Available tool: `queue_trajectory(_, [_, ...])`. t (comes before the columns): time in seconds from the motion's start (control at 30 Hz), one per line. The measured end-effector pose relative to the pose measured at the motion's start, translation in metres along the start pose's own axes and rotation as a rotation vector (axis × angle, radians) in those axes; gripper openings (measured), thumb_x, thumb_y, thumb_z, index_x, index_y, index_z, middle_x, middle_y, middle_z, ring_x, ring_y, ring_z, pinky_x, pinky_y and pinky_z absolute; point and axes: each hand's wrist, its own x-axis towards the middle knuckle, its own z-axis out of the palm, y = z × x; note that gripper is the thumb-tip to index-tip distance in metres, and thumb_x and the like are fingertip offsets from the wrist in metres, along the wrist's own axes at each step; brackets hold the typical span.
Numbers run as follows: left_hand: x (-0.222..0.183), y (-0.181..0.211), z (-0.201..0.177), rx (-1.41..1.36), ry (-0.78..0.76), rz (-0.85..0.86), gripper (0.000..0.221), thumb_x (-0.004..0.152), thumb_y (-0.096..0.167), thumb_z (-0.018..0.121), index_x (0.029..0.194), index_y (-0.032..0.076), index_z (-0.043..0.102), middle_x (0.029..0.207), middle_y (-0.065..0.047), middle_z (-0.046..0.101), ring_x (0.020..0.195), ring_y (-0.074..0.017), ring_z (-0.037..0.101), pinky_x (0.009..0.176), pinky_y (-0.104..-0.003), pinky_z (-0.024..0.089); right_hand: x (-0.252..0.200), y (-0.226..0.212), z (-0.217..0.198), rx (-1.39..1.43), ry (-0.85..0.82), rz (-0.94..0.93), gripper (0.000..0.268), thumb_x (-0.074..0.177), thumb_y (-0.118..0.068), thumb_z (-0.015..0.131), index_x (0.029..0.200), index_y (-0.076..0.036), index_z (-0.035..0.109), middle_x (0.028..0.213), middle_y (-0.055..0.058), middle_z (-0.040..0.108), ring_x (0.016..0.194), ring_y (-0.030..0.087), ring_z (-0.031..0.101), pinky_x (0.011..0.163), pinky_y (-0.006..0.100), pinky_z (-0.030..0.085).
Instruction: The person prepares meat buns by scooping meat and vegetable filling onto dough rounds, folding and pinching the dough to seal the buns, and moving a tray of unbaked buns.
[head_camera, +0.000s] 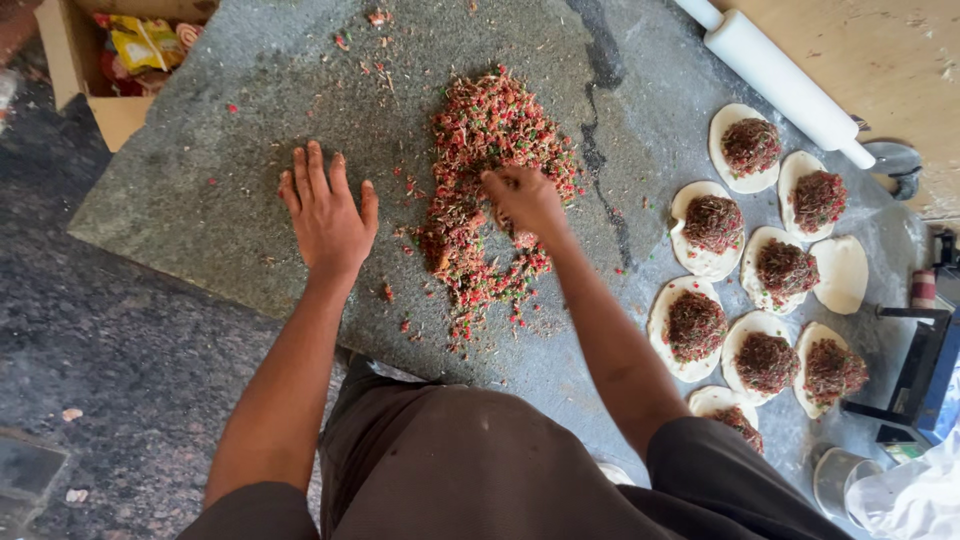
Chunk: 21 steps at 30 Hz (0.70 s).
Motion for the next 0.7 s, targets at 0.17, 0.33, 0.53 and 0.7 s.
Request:
queue_trajectory(0.17, [0.002, -0.001, 0.001, 0.002, 0.010, -0.004, 0.053, 0.112, 0.040, 0.042, 0.146, 0.000, 0.053, 0.162, -0.026, 0.036, 0.154, -0.0412, 0.026, 0.125, -0.059, 0.018, -0.014, 0.023, -0.018, -0.017, -0.067, -0.176, 0.059, 0.104, -0.058, 0.044, 0.135, -0.012, 0.063, 0.088, 0.013, 0.080, 0.105, 0.026, 0.072, 0.100, 0.047, 0.047])
queue_trajectory(0.33, [0.001, 0.001, -0.001, 0.008, -0.019, -0.017, 0.052, 0.112, 0.038, 0.042, 0.145, -0.001, 0.053, 0.161, -0.027, 0.036, 0.154, -0.0422, 0.026, 0.125, -0.061, 0.018, -0.043, 0.027, 0.055, -0.400, 0.598, -0.623, 0.047, 0.094, -0.055, 0.062, 0.115, -0.015, 0.074, 0.122, 0.018, 0.073, 0.114, 0.041, 0.065, 0.092, 0.052, 0.053])
queue_trajectory(0.53, [0.001, 0.004, -0.001, 0.020, -0.024, 0.005, 0.052, 0.110, 0.037, 0.045, 0.143, -0.002, 0.052, 0.158, -0.029, 0.038, 0.152, -0.0450, 0.028, 0.123, -0.063, 0.020, -0.019, 0.041, 0.084, -0.316, 0.854, -0.663, 0.024, 0.096, -0.038, 0.070, 0.103, -0.016, 0.080, 0.123, 0.012, 0.072, 0.113, 0.036, 0.066, 0.085, 0.044, 0.059])
queue_trajectory(0.7, [0.002, 0.004, -0.005, 0.041, 0.024, 0.026, 0.050, 0.111, 0.036, 0.046, 0.144, -0.001, 0.053, 0.159, -0.028, 0.040, 0.152, -0.0449, 0.030, 0.123, -0.062, 0.022, -0.019, 0.029, 0.054, -0.307, 0.860, -0.690, 0.020, 0.096, -0.031, 0.070, 0.097, -0.014, 0.080, 0.110, 0.011, 0.074, 0.102, 0.032, 0.067, 0.075, 0.047, 0.060])
